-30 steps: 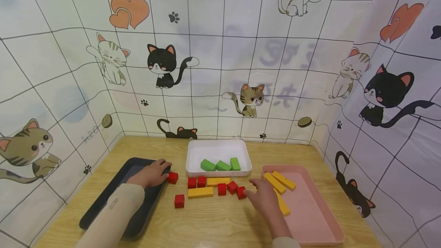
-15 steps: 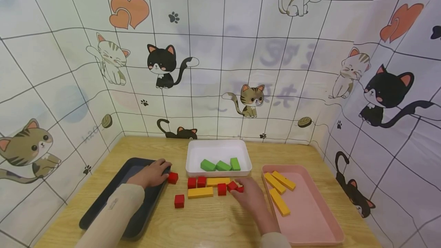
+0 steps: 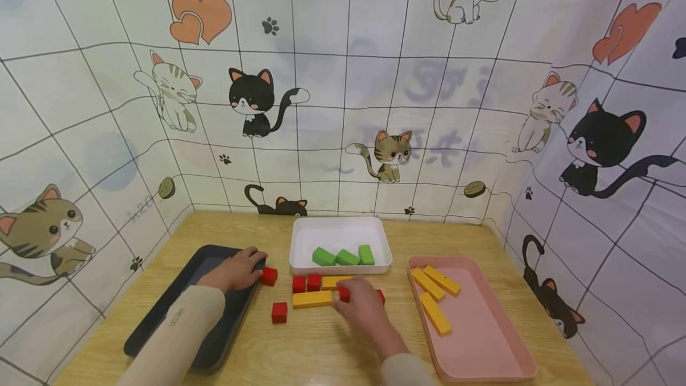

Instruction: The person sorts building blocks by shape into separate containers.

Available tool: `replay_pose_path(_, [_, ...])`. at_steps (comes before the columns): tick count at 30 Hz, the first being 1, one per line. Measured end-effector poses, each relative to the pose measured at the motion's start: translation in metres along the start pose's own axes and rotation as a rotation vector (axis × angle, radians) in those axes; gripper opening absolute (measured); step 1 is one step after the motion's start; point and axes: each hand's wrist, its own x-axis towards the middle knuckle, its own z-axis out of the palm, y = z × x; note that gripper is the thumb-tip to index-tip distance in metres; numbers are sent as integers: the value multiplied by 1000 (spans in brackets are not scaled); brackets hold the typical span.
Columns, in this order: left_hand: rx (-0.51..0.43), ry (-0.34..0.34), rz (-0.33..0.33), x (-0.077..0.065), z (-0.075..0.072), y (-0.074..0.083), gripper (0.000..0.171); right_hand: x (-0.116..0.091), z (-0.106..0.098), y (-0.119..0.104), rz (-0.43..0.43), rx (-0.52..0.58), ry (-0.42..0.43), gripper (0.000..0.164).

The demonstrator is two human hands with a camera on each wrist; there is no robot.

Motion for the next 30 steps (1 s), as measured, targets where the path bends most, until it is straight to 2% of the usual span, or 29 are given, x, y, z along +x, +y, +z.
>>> replay_pose_path(8, [-8, -3, -1, -1, 1, -1, 47, 15, 20, -12, -82, -46, -54, 36])
replay_pose_path(14, [-12, 1, -9, 2, 2, -2, 46, 23, 32, -9, -87, -130, -88, 36])
replay_pose_path(25, [-7, 4, -7, 2, 1, -1, 46, 33, 43, -10, -94, -225, -58, 36])
replay_pose_path(30, [-2, 4, -12, 3, 3, -2, 46, 38, 46, -10, -81, -255, -78, 35])
